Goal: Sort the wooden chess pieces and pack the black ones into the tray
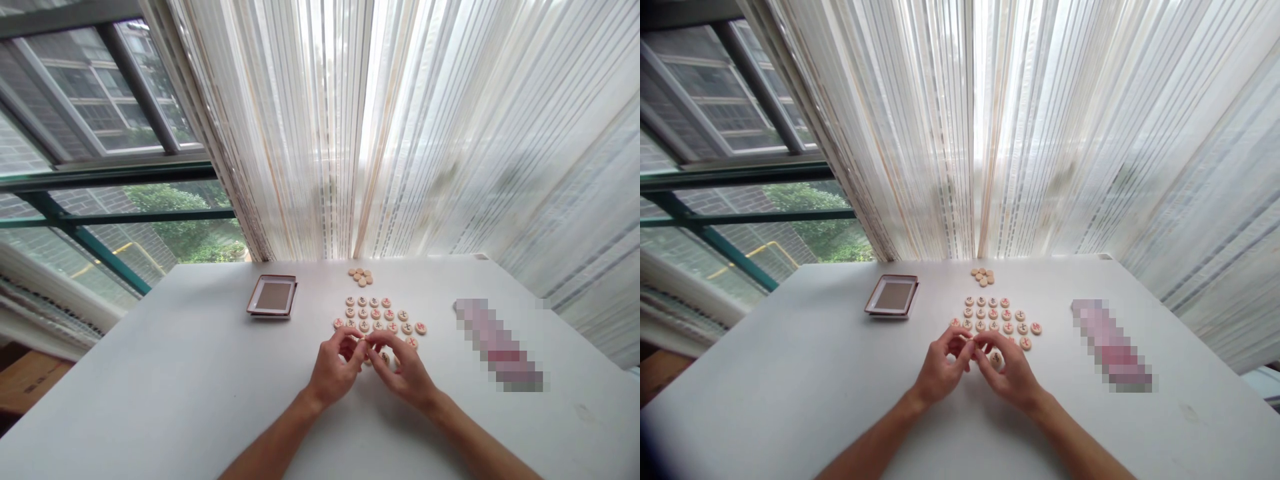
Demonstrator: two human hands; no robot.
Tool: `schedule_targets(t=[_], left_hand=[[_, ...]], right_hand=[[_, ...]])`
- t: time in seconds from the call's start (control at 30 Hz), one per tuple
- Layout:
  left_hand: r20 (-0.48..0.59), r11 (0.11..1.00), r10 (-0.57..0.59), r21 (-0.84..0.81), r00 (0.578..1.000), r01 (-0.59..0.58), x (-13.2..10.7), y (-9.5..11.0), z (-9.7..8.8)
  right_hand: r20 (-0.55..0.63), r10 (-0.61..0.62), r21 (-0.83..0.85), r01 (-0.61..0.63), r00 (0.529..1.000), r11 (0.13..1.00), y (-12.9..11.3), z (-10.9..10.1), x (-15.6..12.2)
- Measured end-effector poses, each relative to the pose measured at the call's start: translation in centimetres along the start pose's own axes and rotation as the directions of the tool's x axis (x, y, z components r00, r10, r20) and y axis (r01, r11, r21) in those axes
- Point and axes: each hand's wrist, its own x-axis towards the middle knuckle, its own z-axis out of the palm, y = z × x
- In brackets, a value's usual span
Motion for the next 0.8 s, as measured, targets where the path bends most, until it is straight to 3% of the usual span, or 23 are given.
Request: schedule_targets(t=[0.17,0.37,0.63,0.8], left_hand=[[-0.014,0.999,0.026,0.029,1.000,-0.025,-0.1,0.2,-0.1],[0.047,0.999,0.013,-0.040,0.999,-0.011,0.0,-0.1,-0.2],[0.004,0.995,-0.029,-0.092,1.000,0.029,0.3,-0.3,-0.2],[0.089,0.989,-0.049,-0.133,0.995,0.061,0.9,0.8,-0.9]], right_hand=[[-0.031,-0.014,-0.061,0.012,0.999,0.998,0.0,0.3,-0.1],[-0.057,-0.017,-0.065,0.013,0.998,0.998,0.6,0.2,-0.2],[0.009,-0.063,-0.072,0.064,0.998,0.995,0.2,-0.1,0.0],[-0.037,-0.047,-0.061,0.045,0.998,0.997,0.1,-0.1,0.3]])
